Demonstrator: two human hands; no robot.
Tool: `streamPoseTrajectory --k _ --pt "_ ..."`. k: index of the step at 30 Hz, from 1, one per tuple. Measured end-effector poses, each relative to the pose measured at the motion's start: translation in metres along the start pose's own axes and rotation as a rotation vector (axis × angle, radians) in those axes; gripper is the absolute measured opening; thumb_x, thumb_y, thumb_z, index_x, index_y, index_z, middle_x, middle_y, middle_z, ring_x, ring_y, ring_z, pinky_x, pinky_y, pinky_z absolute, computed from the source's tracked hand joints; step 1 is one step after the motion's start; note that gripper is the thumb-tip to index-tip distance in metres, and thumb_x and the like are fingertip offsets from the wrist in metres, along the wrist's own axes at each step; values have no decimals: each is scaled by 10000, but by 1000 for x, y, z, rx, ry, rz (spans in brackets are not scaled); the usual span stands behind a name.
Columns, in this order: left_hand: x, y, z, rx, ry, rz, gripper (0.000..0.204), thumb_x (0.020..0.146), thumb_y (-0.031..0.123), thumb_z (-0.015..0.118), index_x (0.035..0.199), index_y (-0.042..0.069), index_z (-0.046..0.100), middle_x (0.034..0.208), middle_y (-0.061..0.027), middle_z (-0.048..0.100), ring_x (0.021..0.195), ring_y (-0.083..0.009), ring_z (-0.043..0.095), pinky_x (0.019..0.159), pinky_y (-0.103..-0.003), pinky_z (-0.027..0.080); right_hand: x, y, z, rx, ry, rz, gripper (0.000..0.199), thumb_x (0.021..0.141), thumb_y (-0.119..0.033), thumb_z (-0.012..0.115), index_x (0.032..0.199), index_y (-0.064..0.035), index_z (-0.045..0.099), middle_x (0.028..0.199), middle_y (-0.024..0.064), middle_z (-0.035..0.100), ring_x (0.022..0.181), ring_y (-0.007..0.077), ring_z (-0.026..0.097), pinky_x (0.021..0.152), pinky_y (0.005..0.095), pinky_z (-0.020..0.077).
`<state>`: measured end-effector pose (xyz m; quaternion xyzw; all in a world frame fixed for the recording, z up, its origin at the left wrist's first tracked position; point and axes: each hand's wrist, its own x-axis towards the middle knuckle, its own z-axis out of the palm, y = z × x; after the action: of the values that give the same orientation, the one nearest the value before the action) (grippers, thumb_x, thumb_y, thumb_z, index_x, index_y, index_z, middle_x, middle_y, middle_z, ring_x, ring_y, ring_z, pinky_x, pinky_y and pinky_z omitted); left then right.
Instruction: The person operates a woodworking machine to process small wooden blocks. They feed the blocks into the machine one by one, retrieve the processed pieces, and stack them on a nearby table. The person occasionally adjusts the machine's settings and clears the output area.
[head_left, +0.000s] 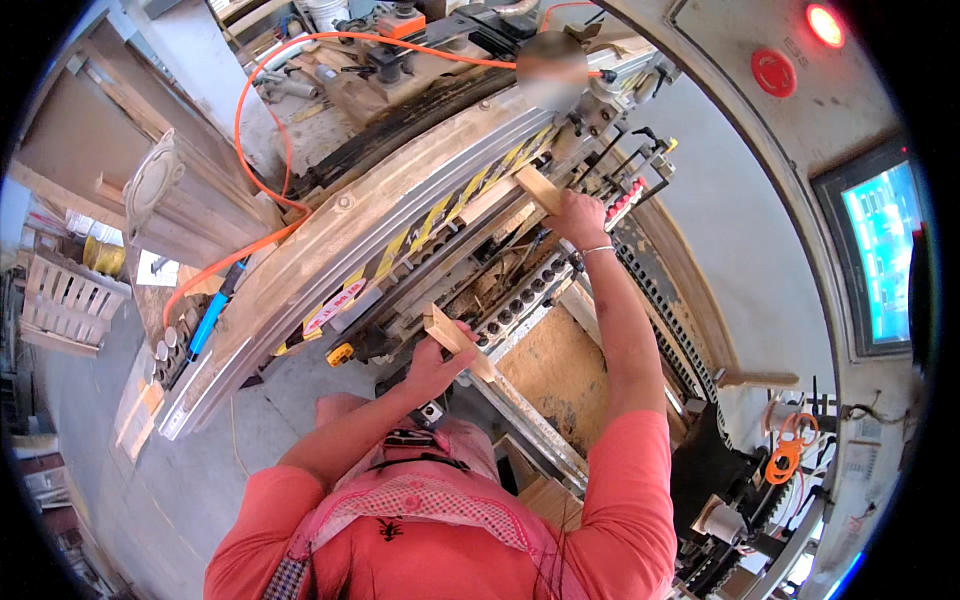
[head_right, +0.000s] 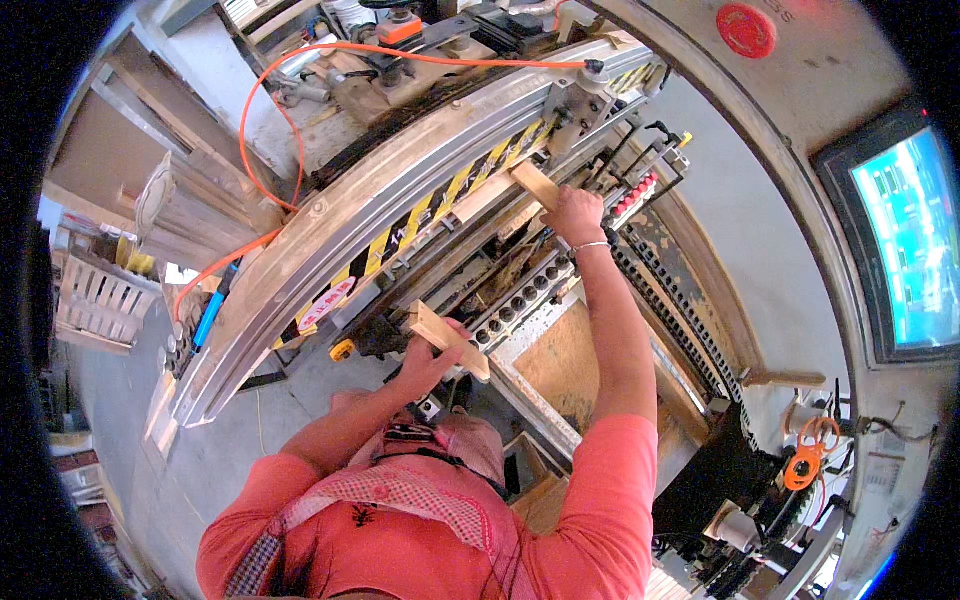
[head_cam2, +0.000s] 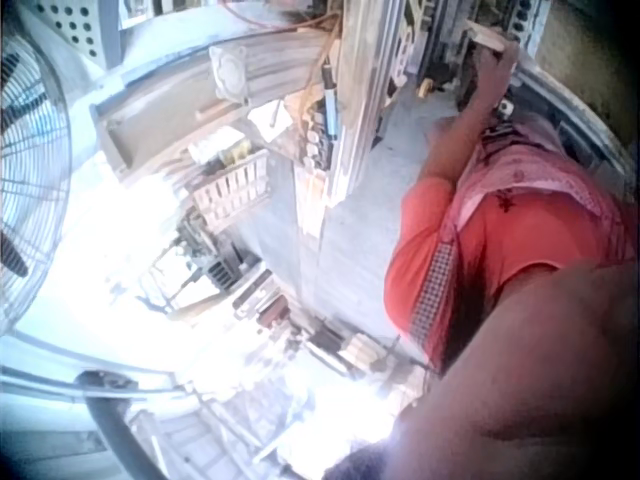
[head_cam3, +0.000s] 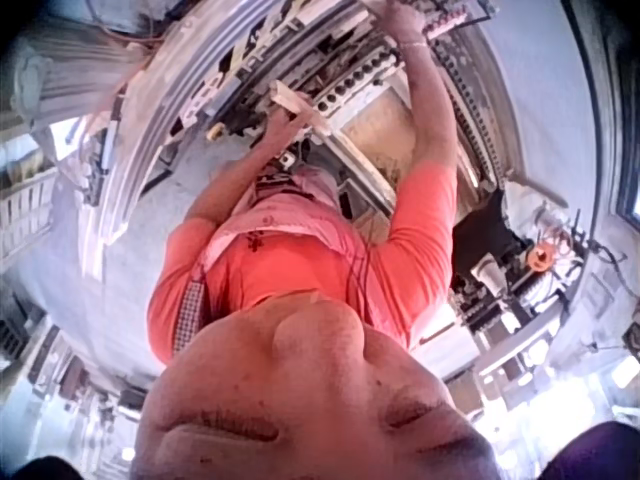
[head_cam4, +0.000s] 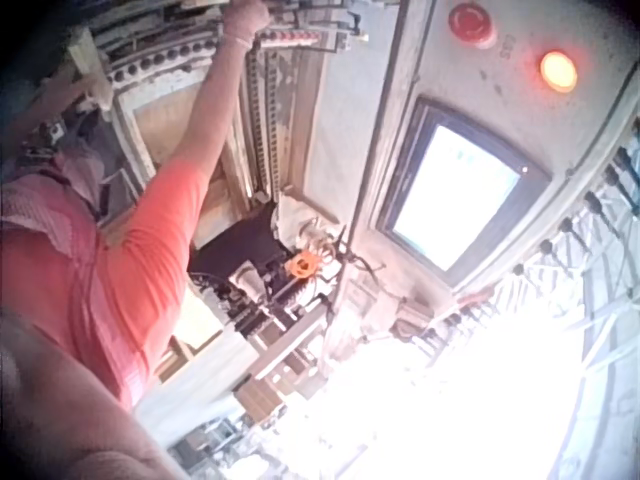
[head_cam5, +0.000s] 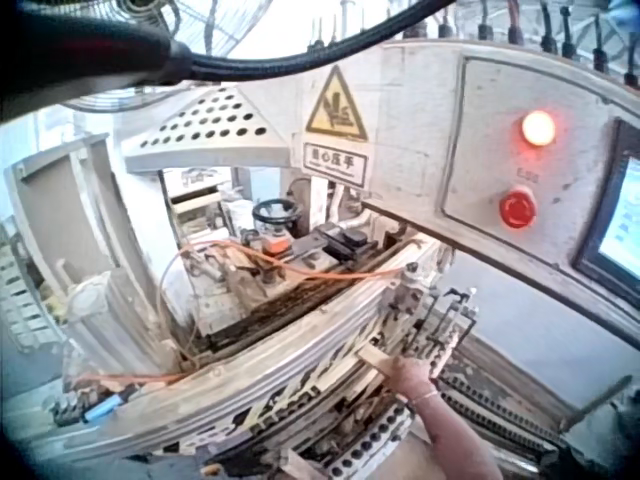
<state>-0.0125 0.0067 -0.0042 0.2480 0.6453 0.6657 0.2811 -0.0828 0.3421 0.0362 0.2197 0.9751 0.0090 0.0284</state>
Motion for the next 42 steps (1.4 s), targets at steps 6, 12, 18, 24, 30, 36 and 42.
streamPoseTrajectory --k 6,12,18,24,30,36,42 --pt "2 -8 2 -32 -4 -9 318 806 78 631 1085 11 495 971 -68 614 901 -126 581 804 -282 466 0 10 7 61 70 11 380 611 -363 709 807 -45 637 820 166 645 808 318 626 729 397 505" --pt "4 -9 4 2 -13 6 315 806 83 643 1077 9 501 962 -64 616 887 -115 573 793 -272 461 5 5 3 33 25 47 378 619 -344 715 811 -26 644 821 167 649 802 311 633 716 387 515" --pt "3 -8 5 -45 -13 -52 316 793 48 632 1075 14 494 987 -66 598 893 -111 567 779 -261 460 3 -6 -12 94 -35 135 340 615 -279 693 830 -18 659 849 161 653 829 308 635 750 370 522" --pt "2 -6 5 -192 -29 -74 379 818 33 595 1157 16 427 1033 -100 574 945 -156 569 785 -287 493 10 -2 -5 101 -14 102 306 608 -252 686 812 -25 659 843 162 651 814 288 642 736 363 528" --pt "1 -8 4 -146 -28 -46 373 838 58 585 1171 14 423 1047 -98 569 956 -152 564 775 -284 497 7 -5 -5 129 29 101 244 648 -219 643 808 -38 671 836 157 655 807 287 647 719 355 529" --pt "2 -12 5 -133 -18 11 370 824 49 592 1156 7 432 1032 -101 576 954 -160 568 800 -297 487 12 -11 -3 109 68 81 191 669 -170 602 809 -65 679 830 140 659 804 278 648 704 349 526" --pt "2 -9 4 -78 -5 -28 354 805 42 593 1128 10 453 1021 -98 583 942 -159 570 804 -299 474 13 -10 -6 121 32 58 234 684 -214 616 814 -27 671 845 163 653 814 300 641 722 368 523"
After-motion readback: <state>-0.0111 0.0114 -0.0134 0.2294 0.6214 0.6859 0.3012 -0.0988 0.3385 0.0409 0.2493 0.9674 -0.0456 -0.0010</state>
